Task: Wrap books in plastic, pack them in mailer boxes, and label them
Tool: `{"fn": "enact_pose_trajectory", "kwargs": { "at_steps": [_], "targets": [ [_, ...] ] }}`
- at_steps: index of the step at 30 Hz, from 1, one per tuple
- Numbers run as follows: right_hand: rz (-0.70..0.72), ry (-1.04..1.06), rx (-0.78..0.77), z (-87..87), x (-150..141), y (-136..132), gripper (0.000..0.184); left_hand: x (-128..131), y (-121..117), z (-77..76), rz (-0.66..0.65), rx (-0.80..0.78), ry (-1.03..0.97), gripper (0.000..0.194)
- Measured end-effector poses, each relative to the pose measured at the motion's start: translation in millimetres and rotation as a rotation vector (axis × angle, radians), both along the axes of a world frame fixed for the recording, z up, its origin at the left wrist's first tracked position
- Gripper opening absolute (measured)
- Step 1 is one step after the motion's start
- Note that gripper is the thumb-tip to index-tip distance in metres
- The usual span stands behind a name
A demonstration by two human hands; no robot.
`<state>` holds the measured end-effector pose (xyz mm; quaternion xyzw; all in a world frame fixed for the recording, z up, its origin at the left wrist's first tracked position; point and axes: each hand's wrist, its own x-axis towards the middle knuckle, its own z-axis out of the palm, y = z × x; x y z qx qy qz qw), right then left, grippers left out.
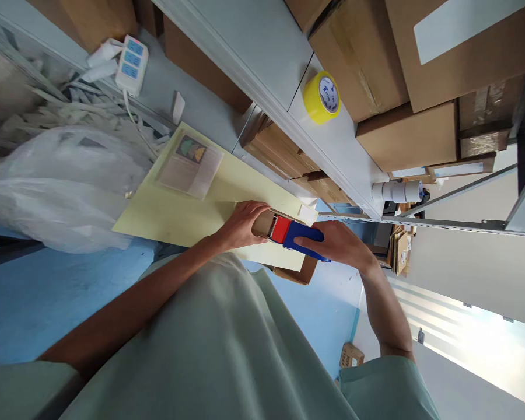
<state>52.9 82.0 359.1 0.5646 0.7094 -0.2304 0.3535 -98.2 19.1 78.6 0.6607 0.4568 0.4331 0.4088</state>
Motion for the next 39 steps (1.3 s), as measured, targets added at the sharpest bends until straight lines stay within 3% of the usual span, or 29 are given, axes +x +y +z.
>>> {"fn": "enact_pose_trajectory", "kwargs": {
  "at_steps": [10,18,27,39],
  "targets": [
    [0.098,-0.003,-0.004,-6.5,-20,-7,0.059,2,3,-7.8,0.01,-0.032,0.104,0.048],
    [0.117,-0.044,-0.031,-15.0,-30,-11,0.056,9,-11,-18.2,-0.031,-0.001,0.178,0.044],
    [0.077,-0.115,-0.025,-21.0,0,-9,0.056,10,-15,-26.8,-0.006,-0.014,0.244,0.038],
    [0.107,0.12,-0.021,-18.8,11,-3,0.056,12,-19,-29.4,0.022,0.032,0.158,0.044]
  ]
}}
